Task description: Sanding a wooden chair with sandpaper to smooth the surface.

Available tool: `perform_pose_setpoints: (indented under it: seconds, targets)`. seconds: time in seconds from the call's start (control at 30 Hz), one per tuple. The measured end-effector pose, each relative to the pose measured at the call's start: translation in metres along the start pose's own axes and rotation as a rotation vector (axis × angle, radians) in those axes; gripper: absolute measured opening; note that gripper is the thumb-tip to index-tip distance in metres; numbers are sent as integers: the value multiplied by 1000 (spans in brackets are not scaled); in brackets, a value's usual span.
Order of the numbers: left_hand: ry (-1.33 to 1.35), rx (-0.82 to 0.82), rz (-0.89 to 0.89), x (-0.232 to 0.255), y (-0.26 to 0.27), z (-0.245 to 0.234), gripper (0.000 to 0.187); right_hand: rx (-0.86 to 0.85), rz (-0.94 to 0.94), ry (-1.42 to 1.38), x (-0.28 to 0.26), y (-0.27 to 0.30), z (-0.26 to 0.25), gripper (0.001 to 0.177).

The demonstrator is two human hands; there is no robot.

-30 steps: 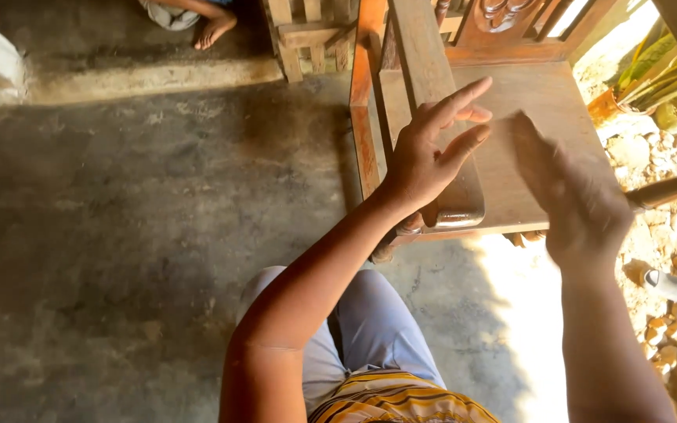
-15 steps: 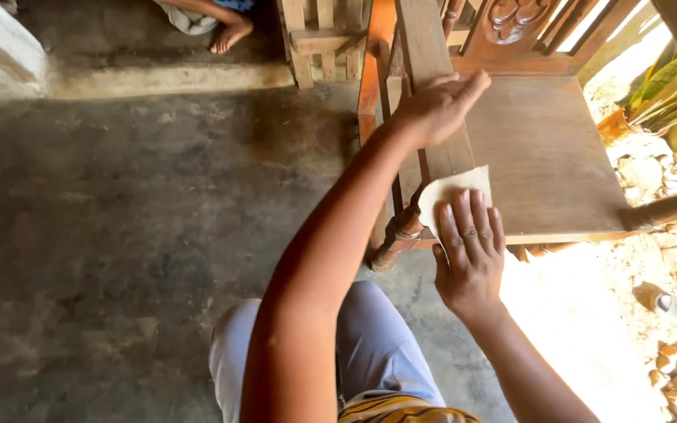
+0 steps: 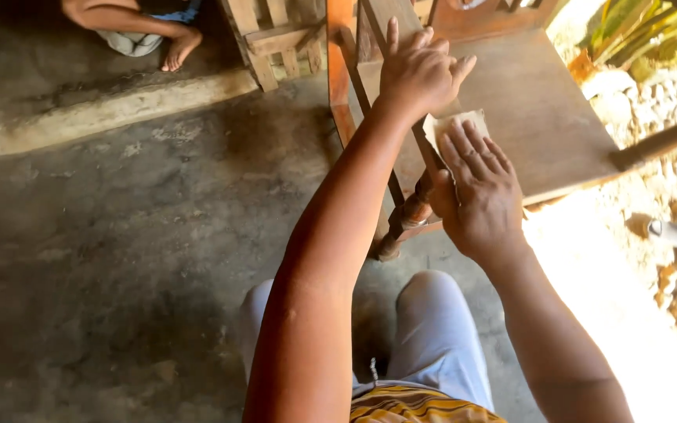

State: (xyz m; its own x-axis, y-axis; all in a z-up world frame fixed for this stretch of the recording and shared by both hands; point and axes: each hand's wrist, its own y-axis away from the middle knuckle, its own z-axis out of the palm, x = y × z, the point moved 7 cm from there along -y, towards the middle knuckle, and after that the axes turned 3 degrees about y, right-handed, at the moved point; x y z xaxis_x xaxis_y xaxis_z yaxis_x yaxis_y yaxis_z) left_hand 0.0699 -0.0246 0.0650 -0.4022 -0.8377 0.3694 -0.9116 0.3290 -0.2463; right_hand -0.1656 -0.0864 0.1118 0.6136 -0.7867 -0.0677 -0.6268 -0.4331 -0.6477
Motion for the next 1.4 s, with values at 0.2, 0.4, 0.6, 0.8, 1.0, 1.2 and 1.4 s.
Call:
perform_pose_setpoints:
  seconds: [0.2,0.4,0.6,0.8,1.0,1.2,1.4]
  targets:
    - [-66,82,212,11,0,-1,80,90,205,48,-14,41,13,49]
    - [51,3,338,16,4,-8,71,304,166,153,-10,37,47,55]
    - [123,153,373,14,14,-26,60,174,538,25,-21,156,113,48]
    - [161,167,378,9,12,-22,60,626,938,72,-1,119,90,81]
    - [178,141,346,7,15,-19,65,-5,480,332,-15,-30,29,41]
    - [193,127,330,3,4,-18,74,27,426,285,-10,-9,22,42]
    - [208,109,304,3,4,-22,75,-183,431,104,13,-1,39,43]
